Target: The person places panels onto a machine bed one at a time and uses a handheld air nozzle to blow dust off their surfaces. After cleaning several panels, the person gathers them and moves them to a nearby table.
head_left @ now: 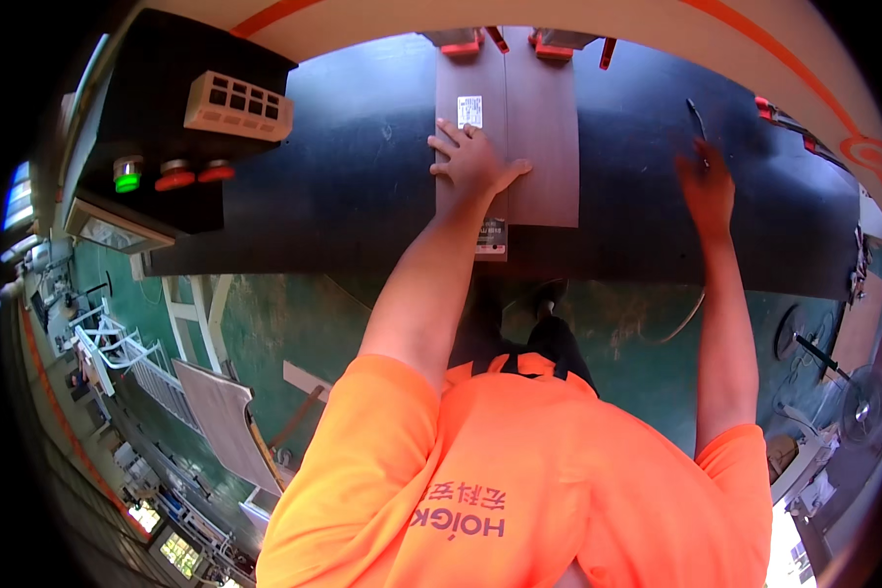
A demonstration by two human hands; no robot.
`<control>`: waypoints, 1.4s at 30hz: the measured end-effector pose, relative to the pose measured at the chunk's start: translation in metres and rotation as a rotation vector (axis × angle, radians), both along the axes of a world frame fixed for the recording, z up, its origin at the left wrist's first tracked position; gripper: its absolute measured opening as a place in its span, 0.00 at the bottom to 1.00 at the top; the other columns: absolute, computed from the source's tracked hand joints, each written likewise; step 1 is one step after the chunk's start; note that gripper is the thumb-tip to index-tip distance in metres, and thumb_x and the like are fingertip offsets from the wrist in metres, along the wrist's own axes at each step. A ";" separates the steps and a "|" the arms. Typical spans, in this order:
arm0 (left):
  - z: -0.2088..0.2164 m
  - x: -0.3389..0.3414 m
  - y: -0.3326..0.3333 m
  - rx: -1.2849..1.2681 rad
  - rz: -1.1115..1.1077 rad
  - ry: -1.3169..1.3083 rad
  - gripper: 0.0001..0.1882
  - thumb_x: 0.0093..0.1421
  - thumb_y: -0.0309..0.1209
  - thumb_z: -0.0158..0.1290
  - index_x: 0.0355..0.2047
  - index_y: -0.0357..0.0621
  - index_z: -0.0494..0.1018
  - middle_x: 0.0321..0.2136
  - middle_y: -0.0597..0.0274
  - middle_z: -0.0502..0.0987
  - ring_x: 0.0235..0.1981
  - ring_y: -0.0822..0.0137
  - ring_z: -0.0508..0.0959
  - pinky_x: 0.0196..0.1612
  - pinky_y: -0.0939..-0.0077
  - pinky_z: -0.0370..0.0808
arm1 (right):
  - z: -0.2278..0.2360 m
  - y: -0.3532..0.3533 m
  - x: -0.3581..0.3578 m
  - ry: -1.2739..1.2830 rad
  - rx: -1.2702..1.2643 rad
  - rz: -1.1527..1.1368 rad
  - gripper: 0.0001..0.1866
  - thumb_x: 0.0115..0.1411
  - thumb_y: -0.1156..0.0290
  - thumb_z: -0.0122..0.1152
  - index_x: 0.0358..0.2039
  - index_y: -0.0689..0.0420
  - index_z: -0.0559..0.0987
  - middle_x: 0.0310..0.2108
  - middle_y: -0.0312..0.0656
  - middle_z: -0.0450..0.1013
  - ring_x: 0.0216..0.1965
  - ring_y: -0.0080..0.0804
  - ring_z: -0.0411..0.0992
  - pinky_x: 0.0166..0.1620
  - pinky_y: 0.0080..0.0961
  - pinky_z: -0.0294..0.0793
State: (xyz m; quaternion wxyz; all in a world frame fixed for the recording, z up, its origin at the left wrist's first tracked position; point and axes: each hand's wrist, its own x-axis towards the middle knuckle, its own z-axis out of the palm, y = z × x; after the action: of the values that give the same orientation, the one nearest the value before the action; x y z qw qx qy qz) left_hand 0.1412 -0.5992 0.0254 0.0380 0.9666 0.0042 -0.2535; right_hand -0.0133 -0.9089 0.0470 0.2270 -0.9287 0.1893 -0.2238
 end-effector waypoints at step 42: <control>0.001 -0.018 0.015 -0.114 0.003 -0.054 0.61 0.42 0.67 0.62 0.69 0.48 0.52 0.72 0.47 0.37 0.71 0.39 0.37 0.61 0.27 0.51 | 0.038 0.104 -0.281 0.703 0.995 -0.257 0.15 0.59 0.71 0.60 0.45 0.56 0.70 0.25 0.39 0.72 0.22 0.31 0.72 0.25 0.29 0.70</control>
State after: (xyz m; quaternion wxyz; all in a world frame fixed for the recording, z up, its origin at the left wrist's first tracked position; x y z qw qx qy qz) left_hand 0.1233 -0.5841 0.0259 0.0934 0.9694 -0.0096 -0.2269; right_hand -0.2941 -0.8051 0.0849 0.5278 -0.6998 0.4444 0.1848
